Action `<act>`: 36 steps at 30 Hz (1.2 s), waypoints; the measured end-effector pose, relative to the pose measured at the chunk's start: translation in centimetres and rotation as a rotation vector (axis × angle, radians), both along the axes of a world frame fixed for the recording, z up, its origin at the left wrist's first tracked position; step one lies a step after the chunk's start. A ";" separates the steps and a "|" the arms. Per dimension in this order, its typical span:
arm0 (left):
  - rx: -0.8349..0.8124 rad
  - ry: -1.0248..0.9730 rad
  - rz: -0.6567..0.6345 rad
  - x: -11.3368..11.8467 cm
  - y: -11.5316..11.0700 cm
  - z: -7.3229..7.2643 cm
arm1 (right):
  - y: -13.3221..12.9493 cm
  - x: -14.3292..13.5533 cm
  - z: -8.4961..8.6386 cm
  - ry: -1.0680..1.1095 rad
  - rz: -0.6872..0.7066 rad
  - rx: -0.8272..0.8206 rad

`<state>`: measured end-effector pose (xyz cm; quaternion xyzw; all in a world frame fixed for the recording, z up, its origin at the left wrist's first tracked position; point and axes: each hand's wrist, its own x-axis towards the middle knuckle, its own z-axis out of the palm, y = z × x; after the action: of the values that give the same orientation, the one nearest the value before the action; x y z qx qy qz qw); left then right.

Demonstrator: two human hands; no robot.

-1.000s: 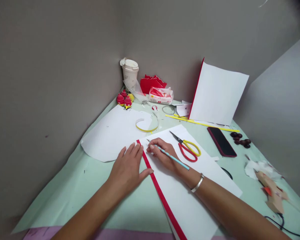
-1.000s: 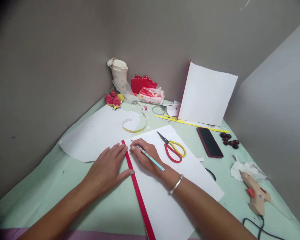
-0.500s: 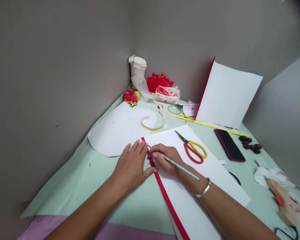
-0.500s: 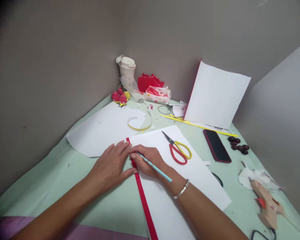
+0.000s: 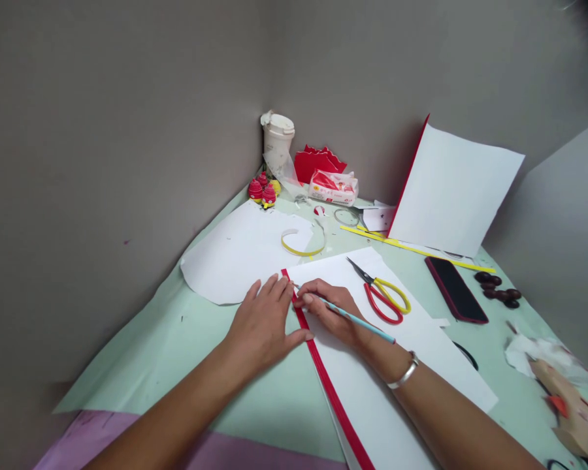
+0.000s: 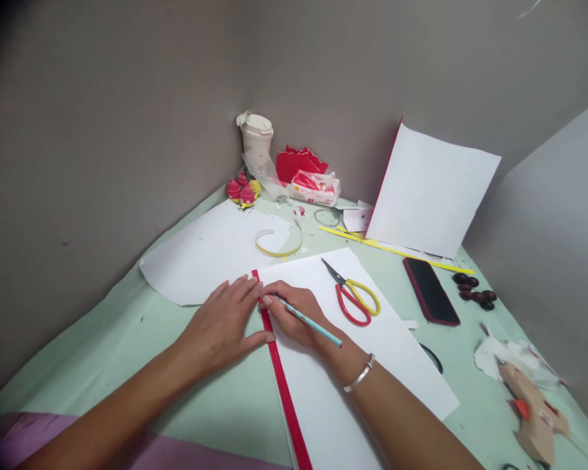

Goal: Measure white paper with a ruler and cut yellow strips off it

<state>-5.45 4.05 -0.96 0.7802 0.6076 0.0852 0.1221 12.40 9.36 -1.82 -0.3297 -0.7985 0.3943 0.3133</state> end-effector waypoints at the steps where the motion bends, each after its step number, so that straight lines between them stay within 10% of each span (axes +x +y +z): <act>1: -0.002 -0.004 0.000 0.0 0.0 0.0 | 0.0 0.0 -0.1 0.009 0.000 -0.017; 16: -0.062 0.007 0.006 0.1 0.0 0.7 | 1.8 0.0 -1.8 0.238 -0.223 -0.235; 36: -0.048 -0.018 0.001 0.0 -0.1 0.3 | 0.1 0.2 -1.2 0.102 0.029 -0.184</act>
<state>-5.41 4.00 -0.63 0.7759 0.6088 0.0778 0.1460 12.59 9.43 -3.06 -0.3249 -0.7468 0.4865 0.3161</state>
